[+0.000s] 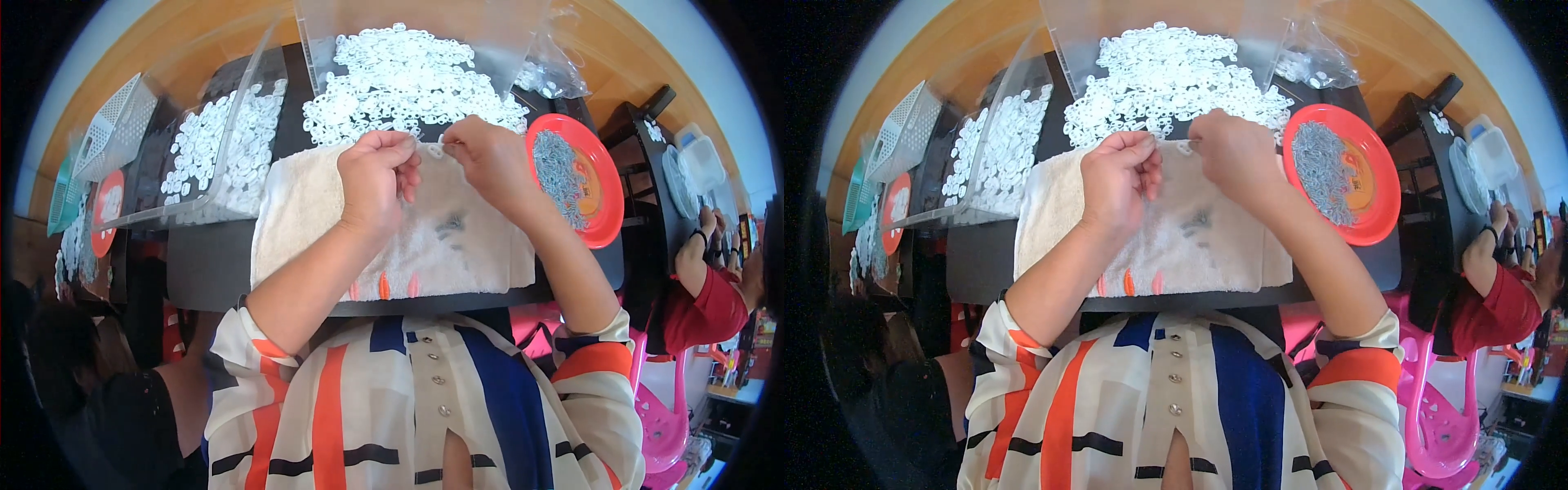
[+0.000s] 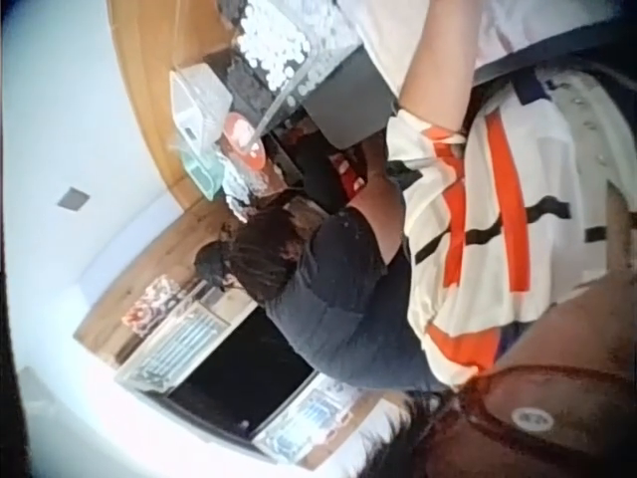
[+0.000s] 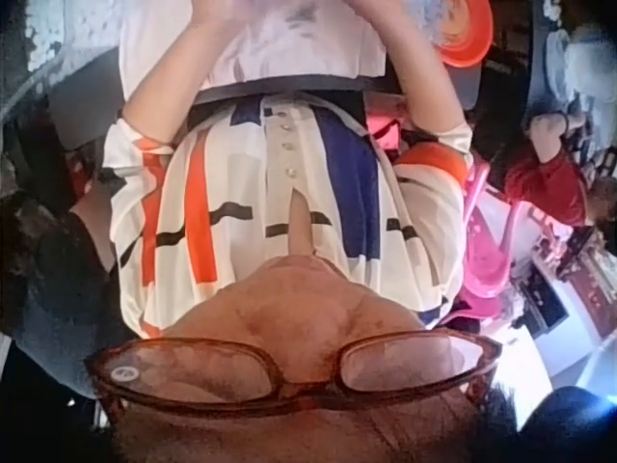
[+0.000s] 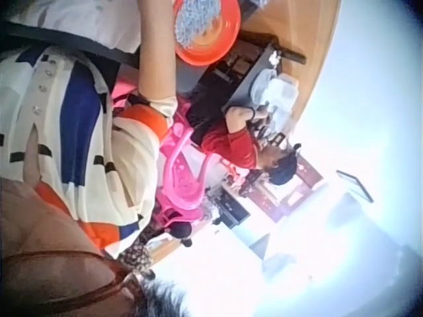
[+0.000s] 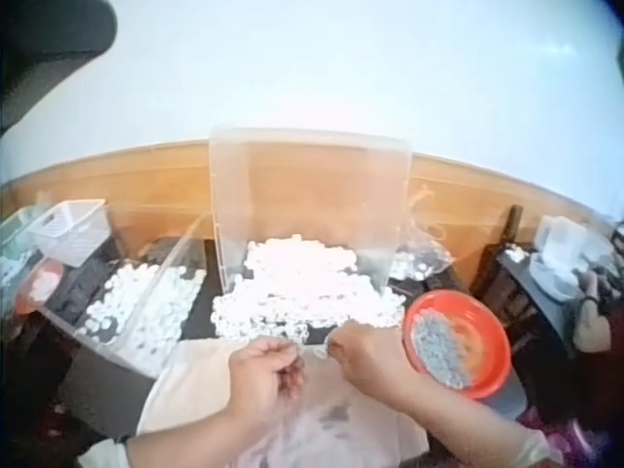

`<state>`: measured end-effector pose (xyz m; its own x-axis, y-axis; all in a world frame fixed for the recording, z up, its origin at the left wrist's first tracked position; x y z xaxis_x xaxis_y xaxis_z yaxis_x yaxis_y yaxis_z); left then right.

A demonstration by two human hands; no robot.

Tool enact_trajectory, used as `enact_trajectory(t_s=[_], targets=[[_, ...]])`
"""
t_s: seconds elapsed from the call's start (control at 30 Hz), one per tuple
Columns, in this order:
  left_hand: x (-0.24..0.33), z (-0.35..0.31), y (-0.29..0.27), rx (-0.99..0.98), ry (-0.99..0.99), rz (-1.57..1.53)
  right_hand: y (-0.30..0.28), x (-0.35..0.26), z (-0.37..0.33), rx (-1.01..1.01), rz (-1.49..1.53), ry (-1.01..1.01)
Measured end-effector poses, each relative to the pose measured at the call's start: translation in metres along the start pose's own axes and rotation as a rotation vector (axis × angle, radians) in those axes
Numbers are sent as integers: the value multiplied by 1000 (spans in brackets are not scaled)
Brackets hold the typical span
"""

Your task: Assembling small white plastic components by manually inserting tiny metal pins.

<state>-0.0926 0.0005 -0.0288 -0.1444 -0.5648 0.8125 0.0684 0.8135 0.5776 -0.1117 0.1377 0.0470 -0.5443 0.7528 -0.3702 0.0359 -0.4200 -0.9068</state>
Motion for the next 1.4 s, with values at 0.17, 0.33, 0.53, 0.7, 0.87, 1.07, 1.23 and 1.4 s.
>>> enact_trajectory(t_s=[0.17, 0.33, 0.53, 0.7, 0.87, 1.07, 1.23, 1.4], targets=[[1, 1, 1, -19, -4, -5, 28, -9, 11, -143, -144, 3], [1, -1, 2, -18, -30, 21, 30, -4, 13, -130, -126, 32], [2, 0, 5, -30, -20, 17, 36, -15, 7, -153, -266, -43], [10, -3, 11, -75, 51, 48, 24, 19, -5, -195, 987, 313], [17, -8, 23, -97, 73, 79, 6, 13, -8, -97, 1184, 276], [26, -8, 27, -117, 139, 147, 7, 12, -12, -42, 1245, 232], [29, -8, 28, -121, 159, 187, 11, 7, -13, -58, 1280, 213], [32, -9, 29, -115, 169, 265, 15, 9, -14, -45, 1292, 200]])
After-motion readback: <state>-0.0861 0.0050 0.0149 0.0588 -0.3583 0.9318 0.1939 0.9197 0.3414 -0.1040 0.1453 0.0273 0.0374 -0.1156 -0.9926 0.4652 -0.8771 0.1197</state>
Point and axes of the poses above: each hand's wrist, its own z-axis towards the middle knuckle, its own y-axis out of the palm, x = y × z, the point moved 10 cm from there along z, towards the middle knuckle, and after that the axes turned 14 degrees about -x, right-handed, at the moved point
